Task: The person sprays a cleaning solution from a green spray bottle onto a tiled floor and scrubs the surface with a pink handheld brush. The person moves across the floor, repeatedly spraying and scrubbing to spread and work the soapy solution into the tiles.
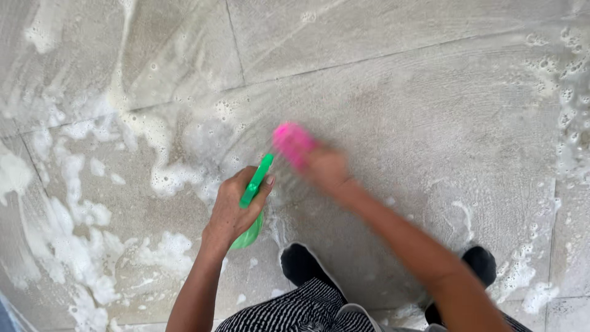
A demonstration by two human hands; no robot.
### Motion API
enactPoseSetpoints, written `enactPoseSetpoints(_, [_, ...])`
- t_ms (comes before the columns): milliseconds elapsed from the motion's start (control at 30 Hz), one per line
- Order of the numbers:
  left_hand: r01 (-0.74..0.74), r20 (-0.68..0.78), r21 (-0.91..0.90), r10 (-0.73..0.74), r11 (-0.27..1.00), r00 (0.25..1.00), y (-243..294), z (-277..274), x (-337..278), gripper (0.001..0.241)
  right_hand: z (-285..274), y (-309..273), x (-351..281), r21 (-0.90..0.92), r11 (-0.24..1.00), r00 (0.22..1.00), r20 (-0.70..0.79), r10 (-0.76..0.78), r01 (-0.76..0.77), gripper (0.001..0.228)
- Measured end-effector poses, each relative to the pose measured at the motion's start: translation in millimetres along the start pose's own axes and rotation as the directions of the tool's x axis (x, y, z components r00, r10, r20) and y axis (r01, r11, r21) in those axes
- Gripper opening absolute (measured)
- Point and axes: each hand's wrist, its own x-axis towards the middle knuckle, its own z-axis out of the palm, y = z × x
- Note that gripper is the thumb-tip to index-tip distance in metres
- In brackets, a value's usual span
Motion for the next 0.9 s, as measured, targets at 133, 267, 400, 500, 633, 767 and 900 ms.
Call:
enactPoseSetpoints(133, [0.026, -0.017, 0.056, -0.025, 0.998, 1.000, -18, -3, -4, 0.033, -146, 191, 25, -0.704, 0.672, 0.973, -0.186, 0.139, -0.230, 0.080])
enactPoseSetpoints(267, [0.174, 0.027, 0.029, -0.175, 0.984, 0.984, -31, -14, -17, 0.032, -156, 196, 52, -0.614, 0.507, 0.776, -0.312, 0.548, -0.605, 0.094])
enactPoseSetpoints(400, [0.130, -0.053, -0.020, -0.131, 0.991, 0.990, -32, -41, -26, 0.031, 15, -12, 78, -0.445, 0.880, 0.986, -0.063, 0.152, -0.165, 0.082])
enactPoseSetpoints(500, [0.152, -0.075, -0.066, -0.157, 0.986, 0.985, -28, -48, -30, 0.029, 124, -126, 82, -0.182, 0.976, 0.969, 0.236, -0.074, 0.119, 0.069])
enactPoseSetpoints(633, [0.149, -0.160, 0.055, -0.138, 0.987, 0.977, -36, -54, -7, 0.030, 91, -46, 101, -0.155, 0.986, 0.966, 0.238, 0.099, -0.063, 0.080])
enactPoseSetpoints(767, [0.233, -0.100, -0.016, -0.233, 0.972, 0.967, -60, -46, 5, 0.030, -112, 170, 70, -0.681, 0.713, 0.980, -0.191, 0.051, -0.169, 0.068])
enactPoseSetpoints(900, [0.190, -0.126, -0.102, -0.202, 0.977, 0.971, -74, -45, -5, 0.031, -209, 234, 41, -0.777, 0.242, 0.622, -0.232, 0.747, -0.581, 0.091])
